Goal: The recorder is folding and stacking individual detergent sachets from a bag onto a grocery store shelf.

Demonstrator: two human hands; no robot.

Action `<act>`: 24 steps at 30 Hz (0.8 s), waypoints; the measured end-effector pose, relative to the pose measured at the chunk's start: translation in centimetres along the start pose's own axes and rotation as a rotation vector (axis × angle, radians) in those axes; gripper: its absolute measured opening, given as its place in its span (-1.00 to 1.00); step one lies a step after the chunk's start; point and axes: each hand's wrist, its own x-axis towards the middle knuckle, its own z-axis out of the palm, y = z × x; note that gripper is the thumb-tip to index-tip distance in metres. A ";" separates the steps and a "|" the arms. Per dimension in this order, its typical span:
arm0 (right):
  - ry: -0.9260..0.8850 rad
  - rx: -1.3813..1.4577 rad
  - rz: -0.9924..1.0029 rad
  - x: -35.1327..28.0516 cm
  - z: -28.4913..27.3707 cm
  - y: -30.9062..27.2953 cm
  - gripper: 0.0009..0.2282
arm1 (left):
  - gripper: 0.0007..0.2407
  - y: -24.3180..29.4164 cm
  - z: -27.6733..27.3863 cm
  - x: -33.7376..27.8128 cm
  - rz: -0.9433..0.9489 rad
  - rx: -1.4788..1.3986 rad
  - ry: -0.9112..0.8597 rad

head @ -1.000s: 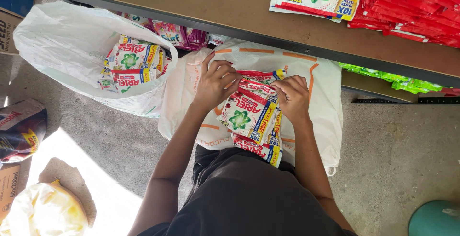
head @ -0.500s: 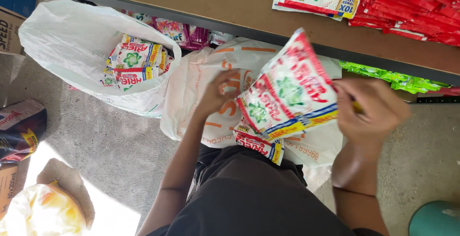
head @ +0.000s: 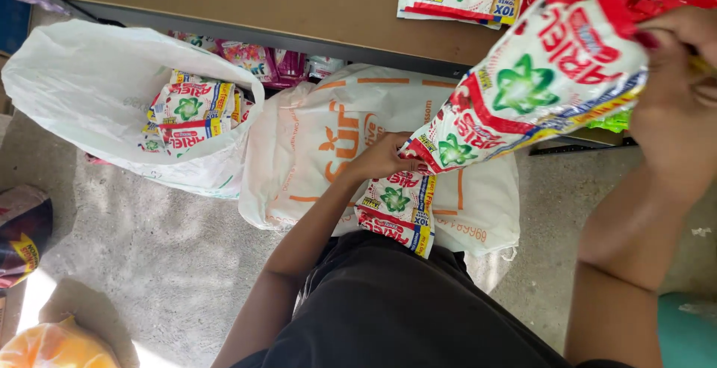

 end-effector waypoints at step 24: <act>-0.239 0.067 -0.537 -21.6 21.2 2.2 -0.84 | -0.72 -12.8 -8.4 1.8 -0.229 -0.751 0.462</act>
